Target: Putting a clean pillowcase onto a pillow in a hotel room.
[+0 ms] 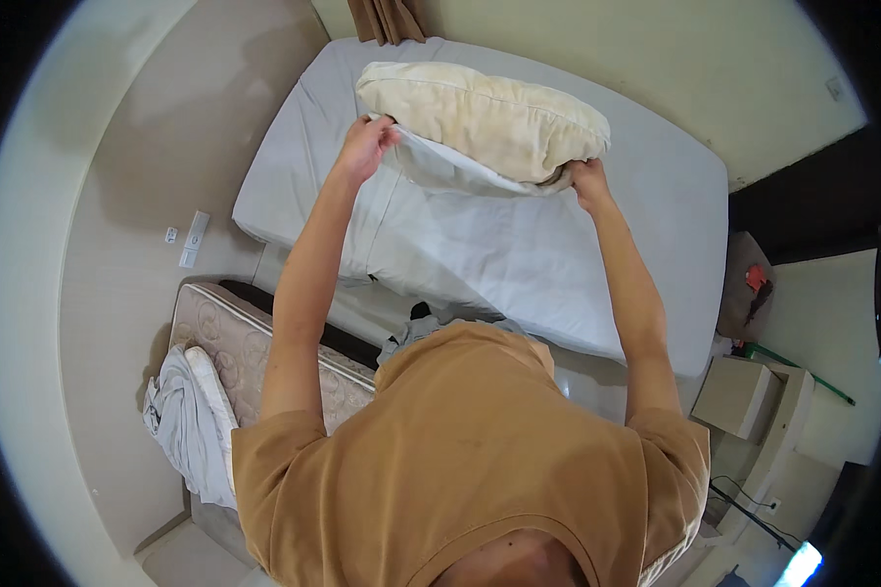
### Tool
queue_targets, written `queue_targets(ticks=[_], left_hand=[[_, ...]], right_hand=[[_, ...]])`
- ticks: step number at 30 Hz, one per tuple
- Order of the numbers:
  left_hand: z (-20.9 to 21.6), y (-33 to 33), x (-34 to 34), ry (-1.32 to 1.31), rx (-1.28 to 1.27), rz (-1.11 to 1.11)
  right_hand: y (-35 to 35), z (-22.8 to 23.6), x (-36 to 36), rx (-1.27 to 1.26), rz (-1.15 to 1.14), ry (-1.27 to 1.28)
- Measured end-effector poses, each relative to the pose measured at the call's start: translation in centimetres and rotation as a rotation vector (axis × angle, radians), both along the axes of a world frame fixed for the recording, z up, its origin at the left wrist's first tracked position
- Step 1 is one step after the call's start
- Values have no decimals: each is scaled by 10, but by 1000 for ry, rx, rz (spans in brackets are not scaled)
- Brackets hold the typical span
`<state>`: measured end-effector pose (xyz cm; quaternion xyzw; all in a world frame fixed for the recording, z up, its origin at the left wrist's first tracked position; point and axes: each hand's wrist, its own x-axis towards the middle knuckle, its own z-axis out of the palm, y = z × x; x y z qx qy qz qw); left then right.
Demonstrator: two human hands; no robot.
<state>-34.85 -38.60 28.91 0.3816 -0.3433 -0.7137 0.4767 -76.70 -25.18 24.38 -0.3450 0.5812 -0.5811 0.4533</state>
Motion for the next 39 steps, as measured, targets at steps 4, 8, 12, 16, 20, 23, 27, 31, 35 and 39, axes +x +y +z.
queue_targets(ticks=[4, 8, 12, 16, 20, 23, 27, 31, 35, 39], left_hand=[[23, 6, -14, 160, -4, 113], [46, 73, -63, -331, -392, 410], [51, 108, -85, -1334, -1356, 320], [39, 87, -79, -1446, -1273, 66], [47, 56, -73, -1245, -1093, -51], [60, 56, -75, -1139, -1136, -43], [66, 63, -72, -1156, -1150, -140], [55, 63, -45, -1177, -1263, -207], [46, 64, -16, -1092, -1207, -45], [41, 54, 4, -1170, -1327, 241]], right_hand=[[-4, 10, -30, 55, -146, -480], [-8, 12, -26, -67, -179, -682], [-10, 26, 10, -114, -286, -736], [-7, 60, 56, -344, -537, -735], [11, 65, 119, -778, -574, 334], [32, 83, 127, -731, -247, 1180], [14, 65, 80, -539, -101, 1292], [20, 74, 48, -546, 70, 1216], [34, 75, 25, -595, 83, 1194], [47, 74, 11, -724, 116, 1375]])
